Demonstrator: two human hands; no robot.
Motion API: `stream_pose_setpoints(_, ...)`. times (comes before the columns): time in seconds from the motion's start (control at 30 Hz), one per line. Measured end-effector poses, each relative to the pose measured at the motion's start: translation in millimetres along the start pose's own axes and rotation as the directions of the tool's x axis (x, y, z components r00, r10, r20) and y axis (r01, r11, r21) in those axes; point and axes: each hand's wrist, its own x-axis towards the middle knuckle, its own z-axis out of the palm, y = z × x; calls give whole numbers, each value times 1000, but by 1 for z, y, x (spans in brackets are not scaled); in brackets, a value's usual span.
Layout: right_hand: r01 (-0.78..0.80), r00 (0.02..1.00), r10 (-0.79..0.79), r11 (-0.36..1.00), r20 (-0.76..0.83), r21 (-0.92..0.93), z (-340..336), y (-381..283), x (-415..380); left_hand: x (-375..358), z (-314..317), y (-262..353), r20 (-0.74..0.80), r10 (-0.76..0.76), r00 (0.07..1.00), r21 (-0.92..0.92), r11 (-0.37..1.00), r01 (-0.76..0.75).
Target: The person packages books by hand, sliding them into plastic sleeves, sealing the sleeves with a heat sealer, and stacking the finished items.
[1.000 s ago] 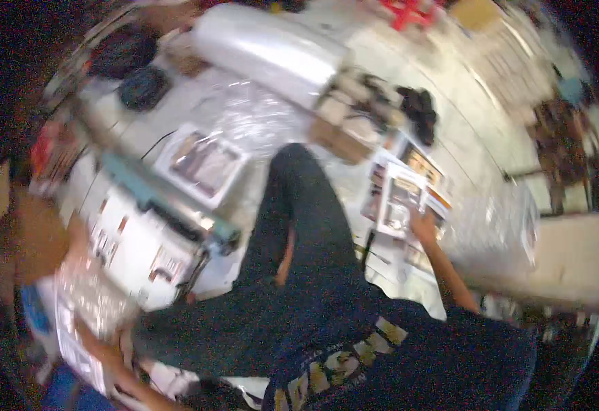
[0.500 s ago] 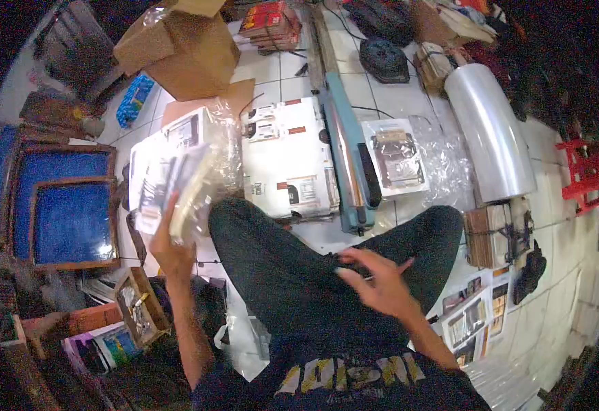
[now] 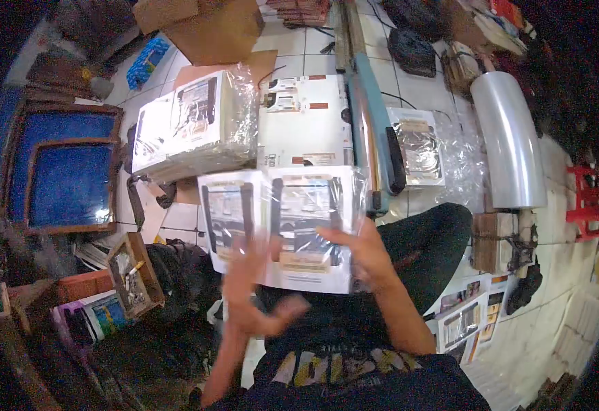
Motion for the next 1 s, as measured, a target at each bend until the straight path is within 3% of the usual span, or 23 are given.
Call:
stream_pose_setpoints(0.03,-1,1000,1,998,3,-61,-13,6,5,1,1,-21,-204,-211,956,-30,977,210)
stream_pose_setpoints(0.07,-52,998,51,998,-21,-31,-24,12,7,-1,5,-47,-391,-408,825,-102,910,401)
stream_pose_setpoints(0.13,-93,995,92,995,35,26,-34,16,13,-24,-2,-121,-196,-792,579,-281,611,740)
stream_pose_setpoints(0.17,-94,995,93,995,36,24,-35,22,17,-30,-6,-132,-197,-793,577,-283,609,741)
stream_pose_setpoints(0.23,-102,995,101,990,14,97,-42,33,23,-31,-9,-136,262,-754,602,-652,322,687)
stream_pose_setpoints(0.27,-100,995,99,990,11,100,-47,40,27,-30,-10,-130,264,-752,604,-650,323,688)
stream_pose_setpoints(0.33,-52,996,45,994,72,98,-51,48,33,-15,-18,-95,132,-717,685,-615,483,624)
stream_pose_setpoints(0.37,-51,996,43,993,72,102,-52,48,31,-12,-18,-91,123,-684,719,-703,451,550)
stream_pose_setpoints(0.43,-189,981,179,967,74,173,-49,42,22,0,-35,-75,136,-699,702,-662,463,590)
stream_pose_setpoints(0.47,-188,982,179,966,68,179,-50,42,17,8,-45,-63,150,-719,679,-620,467,631)
stream_pose_setpoints(0.5,-138,990,128,963,59,232,-51,44,10,17,-54,-49,109,-724,681,-593,502,629)
stream_pose_setpoints(0.53,-89,996,79,955,46,283,-52,46,2,23,-64,-46,123,-628,768,-586,579,567)
stream_pose_setpoints(0.6,-69,997,79,925,-11,374,-60,46,-7,40,-75,-22,70,-653,754,-554,603,574)
stream_pose_setpoints(0.67,-70,997,63,980,45,187,-66,42,-5,50,-69,-18,79,-651,755,-639,548,539)
stream_pose_setpoints(0.73,-85,994,92,991,-66,106,-71,31,-22,52,-58,-22,153,-688,709,-504,563,655)
stream_pose_setpoints(0.8,-99,967,84,994,-242,-49,-84,19,-42,44,-39,-42,244,-661,710,-543,513,664)
stream_pose_setpoints(0.87,-83,953,50,992,-300,-98,-107,12,-59,51,-18,-45,358,-671,650,-574,391,720)
stream_pose_setpoints(0.9,-67,933,8,986,-359,-150,-114,4,-69,54,-4,-47,324,-727,605,-503,409,761)
stream_pose_setpoints(0.93,-56,913,-33,977,-407,-206,-122,-4,-76,58,8,-44,352,-686,637,-556,394,732)
stream_pose_setpoints(1.0,-5,894,-127,956,-430,-294,-144,-19,-77,65,37,-67,406,-610,680,-486,487,726)
